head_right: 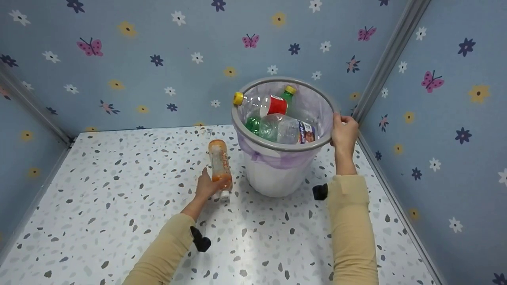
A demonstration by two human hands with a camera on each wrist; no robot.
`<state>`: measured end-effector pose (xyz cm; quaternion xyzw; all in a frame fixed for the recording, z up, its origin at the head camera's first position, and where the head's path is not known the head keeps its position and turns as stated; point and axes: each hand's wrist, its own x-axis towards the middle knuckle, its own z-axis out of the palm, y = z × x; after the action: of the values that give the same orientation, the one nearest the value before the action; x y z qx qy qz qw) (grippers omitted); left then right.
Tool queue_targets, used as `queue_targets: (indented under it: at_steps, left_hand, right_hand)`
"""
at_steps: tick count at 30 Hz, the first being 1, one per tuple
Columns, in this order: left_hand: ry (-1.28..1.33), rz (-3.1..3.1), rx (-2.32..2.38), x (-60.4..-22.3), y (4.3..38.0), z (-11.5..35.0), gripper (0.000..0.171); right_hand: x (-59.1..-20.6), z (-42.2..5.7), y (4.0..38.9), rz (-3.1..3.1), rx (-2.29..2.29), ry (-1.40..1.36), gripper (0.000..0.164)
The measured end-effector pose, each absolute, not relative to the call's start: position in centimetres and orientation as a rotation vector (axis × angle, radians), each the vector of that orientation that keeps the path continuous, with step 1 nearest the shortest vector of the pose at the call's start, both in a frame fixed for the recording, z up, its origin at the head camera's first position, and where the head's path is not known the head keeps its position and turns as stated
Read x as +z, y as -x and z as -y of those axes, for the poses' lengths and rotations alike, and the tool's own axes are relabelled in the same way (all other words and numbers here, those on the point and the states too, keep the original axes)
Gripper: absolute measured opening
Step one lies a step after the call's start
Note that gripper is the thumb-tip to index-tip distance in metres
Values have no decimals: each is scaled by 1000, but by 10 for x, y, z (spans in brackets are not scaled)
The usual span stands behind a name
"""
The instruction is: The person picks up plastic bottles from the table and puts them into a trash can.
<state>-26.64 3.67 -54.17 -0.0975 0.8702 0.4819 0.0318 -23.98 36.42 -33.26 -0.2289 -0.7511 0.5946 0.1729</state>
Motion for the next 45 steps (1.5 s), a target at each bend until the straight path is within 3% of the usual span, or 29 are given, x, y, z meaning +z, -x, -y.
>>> queue_targets:
  at_steps: [4, 11, 24, 31, 40, 45]
  left_hand:
    - [281, -2635, 1539, -544, 266, -38, 88]
    - [230, -2552, 1702, -544, 265, -41, 70]
    - [260, -2519, 1717, -542, 264, -41, 60]
    - [239, -2491, 1772, -542, 262, -39, 61]
    - [227, -2470, 1813, -529, 261, -36, 61]
    - [224, -2470, 1834, -522, 261, -32, 61]
  right_hand:
    - [-333, -364, 240, 2131, 1672, 660, 28]
    - [-335, -362, 239, 2215, 1557, 671, 43]
    - [-333, -361, 240, 2198, 1591, 698, 49]
    - [-334, -362, 238, 2210, 1575, 686, 46]
    - [-334, -364, 239, 2109, 1692, 633, 26]
    - [-334, -363, 239, 2094, 1706, 621, 23]
